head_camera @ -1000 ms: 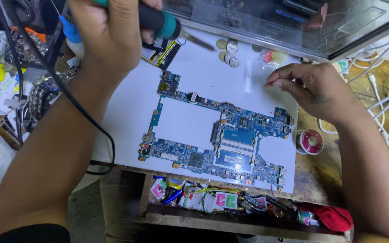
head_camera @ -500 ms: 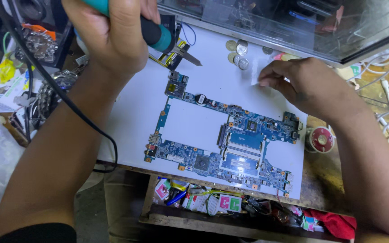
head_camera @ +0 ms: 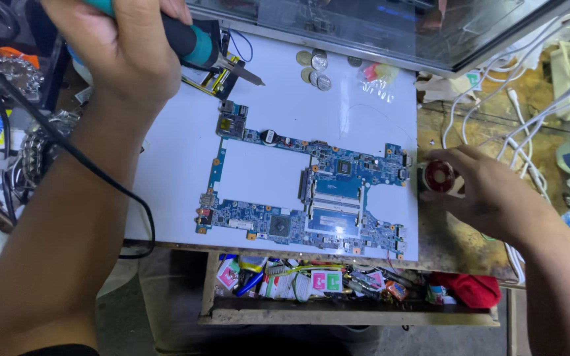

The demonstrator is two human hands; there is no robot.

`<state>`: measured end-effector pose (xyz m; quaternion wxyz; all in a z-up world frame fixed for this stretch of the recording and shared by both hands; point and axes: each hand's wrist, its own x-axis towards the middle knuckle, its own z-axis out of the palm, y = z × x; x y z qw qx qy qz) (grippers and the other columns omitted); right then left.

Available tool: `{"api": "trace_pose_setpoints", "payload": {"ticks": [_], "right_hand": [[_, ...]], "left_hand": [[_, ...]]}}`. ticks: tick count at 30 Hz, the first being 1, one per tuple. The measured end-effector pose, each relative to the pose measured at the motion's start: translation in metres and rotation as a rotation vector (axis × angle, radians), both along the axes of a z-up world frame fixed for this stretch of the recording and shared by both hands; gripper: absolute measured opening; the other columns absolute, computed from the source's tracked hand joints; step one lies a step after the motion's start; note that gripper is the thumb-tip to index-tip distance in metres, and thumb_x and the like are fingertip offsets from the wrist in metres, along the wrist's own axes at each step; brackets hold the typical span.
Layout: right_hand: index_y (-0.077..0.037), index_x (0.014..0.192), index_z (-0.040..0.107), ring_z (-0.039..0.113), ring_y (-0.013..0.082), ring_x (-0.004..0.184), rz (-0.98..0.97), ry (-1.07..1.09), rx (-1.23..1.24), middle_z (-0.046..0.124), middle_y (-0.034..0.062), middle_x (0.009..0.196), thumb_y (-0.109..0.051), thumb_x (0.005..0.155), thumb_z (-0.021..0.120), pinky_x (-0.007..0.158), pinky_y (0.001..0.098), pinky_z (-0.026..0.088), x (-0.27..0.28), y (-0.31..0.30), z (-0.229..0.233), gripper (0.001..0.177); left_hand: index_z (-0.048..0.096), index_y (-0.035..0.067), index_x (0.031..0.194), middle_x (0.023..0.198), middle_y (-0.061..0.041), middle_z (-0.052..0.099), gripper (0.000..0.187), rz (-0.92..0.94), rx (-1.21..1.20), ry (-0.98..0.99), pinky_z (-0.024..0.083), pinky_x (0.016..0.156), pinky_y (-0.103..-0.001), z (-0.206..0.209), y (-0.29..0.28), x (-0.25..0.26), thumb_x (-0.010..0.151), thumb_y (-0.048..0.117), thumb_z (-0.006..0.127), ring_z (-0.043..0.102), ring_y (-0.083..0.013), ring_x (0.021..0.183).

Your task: The person uses a soldering iron and solder wire to work on a blue circuit board placed on a white surface. They apply heat and solder to various points on the board, occasionally adjusting the board's position and handling the solder spool.

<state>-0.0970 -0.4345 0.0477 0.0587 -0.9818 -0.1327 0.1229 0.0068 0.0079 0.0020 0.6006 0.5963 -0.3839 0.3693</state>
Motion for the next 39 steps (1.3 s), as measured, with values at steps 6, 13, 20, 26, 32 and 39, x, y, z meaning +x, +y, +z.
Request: {"api": "trace_pose_setpoints", "payload": {"ticks": [6, 13, 20, 26, 32, 39], "right_hand": [[-0.009, 0.125, 0.068, 0.073, 0.0323, 0.097, -0.027, -0.056, 0.036, 0.073, 0.0180, 0.111, -0.025, 0.072, 0.085, 0.084, 0.0413, 0.058, 0.018, -0.001, 0.004, 0.058], [-0.005, 0.129, 0.066, 0.071, 0.0367, 0.101, 0.014, -0.264, 0.029, 0.071, 0.0205, 0.114, -0.021, 0.074, 0.085, 0.086, 0.0439, 0.057, 0.036, 0.011, 0.022, 0.060], [-0.006, 0.129, 0.065, 0.067, 0.0363, 0.109, 0.220, -0.144, 0.206, 0.067, 0.0198, 0.121, -0.026, 0.076, 0.083, 0.094, 0.0411, 0.054, 0.074, 0.071, -0.003, 0.060], [-0.006, 0.127, 0.065, 0.062, 0.0393, 0.113, 0.334, -0.097, 0.059, 0.062, 0.0221, 0.125, -0.037, 0.073, 0.089, 0.092, 0.0445, 0.050, 0.090, 0.081, 0.020, 0.067], [-0.005, 0.138, 0.063, 0.059, 0.0357, 0.123, 0.599, -0.378, 0.227, 0.061, 0.0165, 0.138, -0.023, 0.095, 0.073, 0.103, 0.0430, 0.050, 0.110, 0.131, 0.004, 0.048], [-0.013, 0.131, 0.071, 0.061, 0.0324, 0.111, 0.616, -0.472, 0.085, 0.066, 0.0079, 0.125, -0.025, 0.093, 0.074, 0.094, 0.0429, 0.052, 0.137, 0.165, -0.015, 0.040]], "left_hand": [[0.050, 0.000, 0.102, 0.084, -0.014, 0.062, 0.028, 0.044, 0.018, -0.014, 0.049, 0.067, -0.029, 0.003, -0.001, 0.000, 0.128, 0.010, 0.048, 0.063, -0.0217, 0.073], [0.045, -0.001, 0.110, 0.088, -0.013, 0.062, 0.019, -0.019, -0.009, -0.020, 0.052, 0.072, -0.029, -0.005, -0.003, 0.010, 0.126, 0.008, 0.047, 0.064, -0.0203, 0.078], [0.051, -0.001, 0.105, 0.085, -0.012, 0.062, 0.020, -0.014, 0.004, -0.002, 0.055, 0.070, -0.028, 0.000, -0.004, 0.006, 0.124, 0.005, 0.051, 0.065, -0.0184, 0.074], [0.055, 0.000, 0.107, 0.083, -0.011, 0.061, 0.017, 0.020, 0.018, -0.010, 0.056, 0.067, -0.028, 0.007, -0.005, 0.003, 0.123, 0.006, 0.052, 0.067, -0.0173, 0.072], [0.054, -0.001, 0.107, 0.086, -0.010, 0.060, 0.017, 0.052, 0.006, -0.032, 0.056, 0.065, -0.028, 0.014, -0.005, 0.000, 0.121, 0.007, 0.051, 0.066, -0.0165, 0.070], [0.052, -0.002, 0.091, 0.073, -0.008, 0.056, 0.031, 0.133, 0.049, 0.060, 0.050, 0.060, -0.026, 0.020, -0.004, -0.008, 0.120, 0.008, 0.051, 0.060, -0.0143, 0.062]]}}
